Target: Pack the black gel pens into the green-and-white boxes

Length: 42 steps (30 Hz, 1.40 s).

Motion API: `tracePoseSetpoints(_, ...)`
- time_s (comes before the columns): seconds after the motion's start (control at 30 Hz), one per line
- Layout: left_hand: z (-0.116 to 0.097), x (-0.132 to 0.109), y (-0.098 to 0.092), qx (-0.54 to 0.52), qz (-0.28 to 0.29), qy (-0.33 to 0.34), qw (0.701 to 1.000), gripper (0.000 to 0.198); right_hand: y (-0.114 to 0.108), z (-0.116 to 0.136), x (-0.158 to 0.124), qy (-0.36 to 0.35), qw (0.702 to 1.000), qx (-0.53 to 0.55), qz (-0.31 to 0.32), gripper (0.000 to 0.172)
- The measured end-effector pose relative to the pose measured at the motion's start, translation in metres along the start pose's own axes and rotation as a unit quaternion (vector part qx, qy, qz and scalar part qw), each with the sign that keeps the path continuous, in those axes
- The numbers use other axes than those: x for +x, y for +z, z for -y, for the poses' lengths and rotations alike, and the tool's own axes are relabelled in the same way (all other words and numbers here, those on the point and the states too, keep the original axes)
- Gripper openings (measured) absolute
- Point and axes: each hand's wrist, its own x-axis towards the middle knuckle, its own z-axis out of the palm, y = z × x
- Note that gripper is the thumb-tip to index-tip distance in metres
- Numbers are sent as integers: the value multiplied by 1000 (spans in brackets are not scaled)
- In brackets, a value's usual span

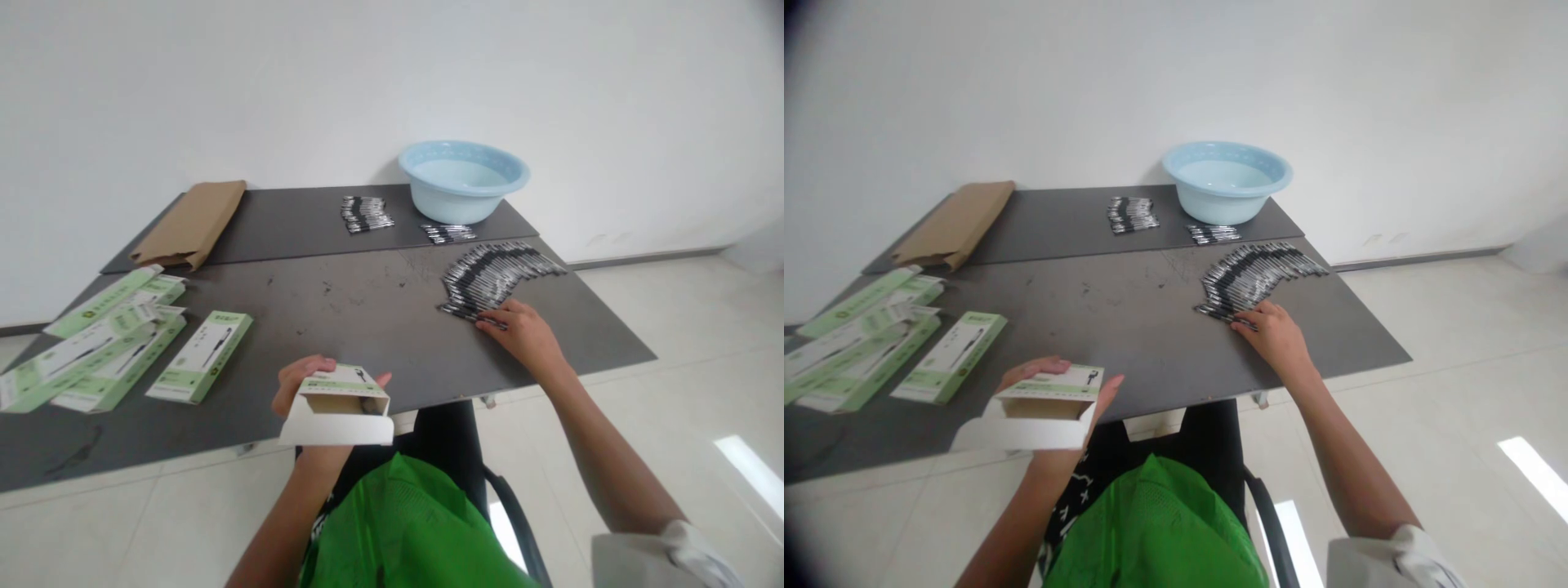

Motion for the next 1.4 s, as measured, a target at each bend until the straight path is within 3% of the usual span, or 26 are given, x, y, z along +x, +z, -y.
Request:
tracePoseSetpoints(0.17,-2,1,7,12,-13,98,995,73,-10,5,1,-7,999,13,36,29)
tracePoseSetpoints(0.37,1,-4,13,-2,27,34,999,76,-18,13,7,-12,997,36,67,21)
tracePoseSetpoints(0.5,8,-8,16,-59,15,66,996,83,-34,26,4,-9,996,78,40,20)
tracePoseSetpoints(0.63,13,-9,18,-110,-4,111,988,56,-63,58,-16,8,989,149,-21,29)
tracePoseSetpoints(0.7,14,-12,19,-110,5,130,985,46,-79,81,-29,24,966,244,-82,28)
tracePoseSetpoints(0.83,17,-21,20,-78,24,138,987,45,-100,140,-48,21,865,456,-208,14)
tracePoseSetpoints(1.0,23,-32,21,-21,-8,141,990,47,-108,205,-56,-49,758,583,-287,11)
tracePoseSetpoints(1.07,24,-34,21,-20,-21,156,987,55,-107,217,-58,-86,767,572,-276,5)
tracePoseSetpoints(1.17,27,-35,16,3,-18,151,988,63,-106,220,-61,-137,817,495,-262,6)
tracePoseSetpoints(1.3,30,-33,9,7,-5,154,988,54,-111,209,-62,-173,876,413,-182,6)
tracePoseSetpoints(1.4,30,-33,5,-4,-3,163,987,43,-116,200,-61,-216,895,372,-119,12)
